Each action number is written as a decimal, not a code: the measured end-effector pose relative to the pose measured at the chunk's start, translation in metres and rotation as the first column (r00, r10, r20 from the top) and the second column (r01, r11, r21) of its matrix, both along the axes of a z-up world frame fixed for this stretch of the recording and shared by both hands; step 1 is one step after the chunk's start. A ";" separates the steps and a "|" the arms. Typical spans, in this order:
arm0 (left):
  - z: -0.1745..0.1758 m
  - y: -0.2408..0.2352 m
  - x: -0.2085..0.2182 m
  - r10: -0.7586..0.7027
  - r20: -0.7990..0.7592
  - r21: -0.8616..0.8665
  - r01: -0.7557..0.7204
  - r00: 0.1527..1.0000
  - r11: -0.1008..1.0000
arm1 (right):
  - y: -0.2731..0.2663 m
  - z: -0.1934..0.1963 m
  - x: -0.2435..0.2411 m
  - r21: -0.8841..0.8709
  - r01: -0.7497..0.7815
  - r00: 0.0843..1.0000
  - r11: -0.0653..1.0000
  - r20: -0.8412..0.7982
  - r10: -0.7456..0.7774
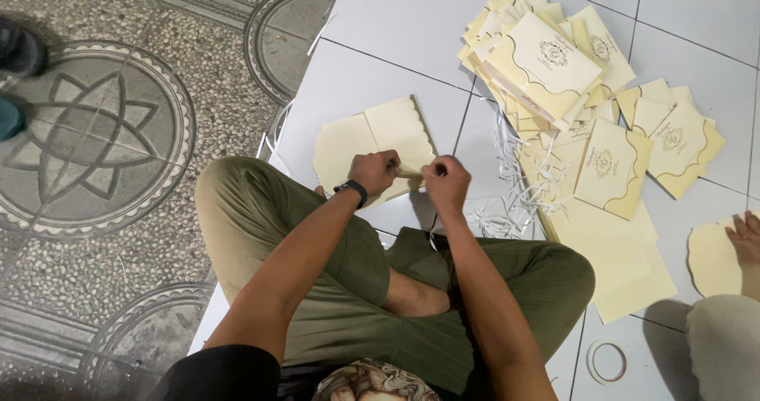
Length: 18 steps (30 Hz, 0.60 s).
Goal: The person sits on the floor and assembles cream-colored envelopes by hand. They fold the envelope flaps, apply adhesive strips, and press the edges together to seal them. The person repeatedly picks up envelopes, folds them, and places the finished items into a stack.
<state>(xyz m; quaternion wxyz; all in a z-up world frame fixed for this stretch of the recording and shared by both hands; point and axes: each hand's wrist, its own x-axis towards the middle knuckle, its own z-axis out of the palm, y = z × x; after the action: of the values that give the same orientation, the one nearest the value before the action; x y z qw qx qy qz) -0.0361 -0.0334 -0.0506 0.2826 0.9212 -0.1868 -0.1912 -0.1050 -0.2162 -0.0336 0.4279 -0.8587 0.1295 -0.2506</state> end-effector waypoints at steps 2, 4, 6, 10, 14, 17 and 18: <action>0.003 0.001 -0.002 -0.005 0.003 0.009 0.005 1.000 1.000 | -0.028 -0.003 0.001 0.172 0.228 0.969 0.958 -0.133 -0.206; 0.003 0.000 -0.003 -0.010 0.006 0.015 0.010 1.000 1.000 | -0.059 -0.004 0.000 0.301 0.454 0.881 0.838 -0.290 -0.373; -0.001 0.000 -0.001 -0.008 -0.003 0.053 0.008 1.000 0.999 | -0.091 -0.001 -0.003 0.692 0.522 0.837 0.499 -0.302 -0.456; -0.006 -0.001 0.001 -0.010 0.001 0.043 0.010 1.000 0.999 | -0.113 0.022 -0.016 0.825 0.517 0.767 0.230 -0.326 -0.553; -0.002 0.000 0.000 -0.010 -0.025 0.025 0.011 1.000 1.000 | -0.130 0.040 -0.028 0.741 0.595 0.667 0.311 -0.239 -0.706; 0.000 0.000 0.000 -0.011 -0.032 0.020 0.011 0.999 1.000 | -0.161 0.000 -0.033 0.634 0.536 0.757 0.557 -0.069 -0.650; 0.000 0.000 0.000 -0.009 -0.025 0.020 0.009 1.000 1.000 | -0.173 -0.021 -0.034 0.601 0.413 0.839 0.684 0.040 -0.542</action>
<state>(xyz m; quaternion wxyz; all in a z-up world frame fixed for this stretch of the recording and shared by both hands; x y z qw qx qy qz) -0.0363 -0.0334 -0.0502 0.2749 0.9207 -0.1855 -0.2057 -0.1386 -0.3887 -0.0543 0.5948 -0.5936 0.3719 -0.3944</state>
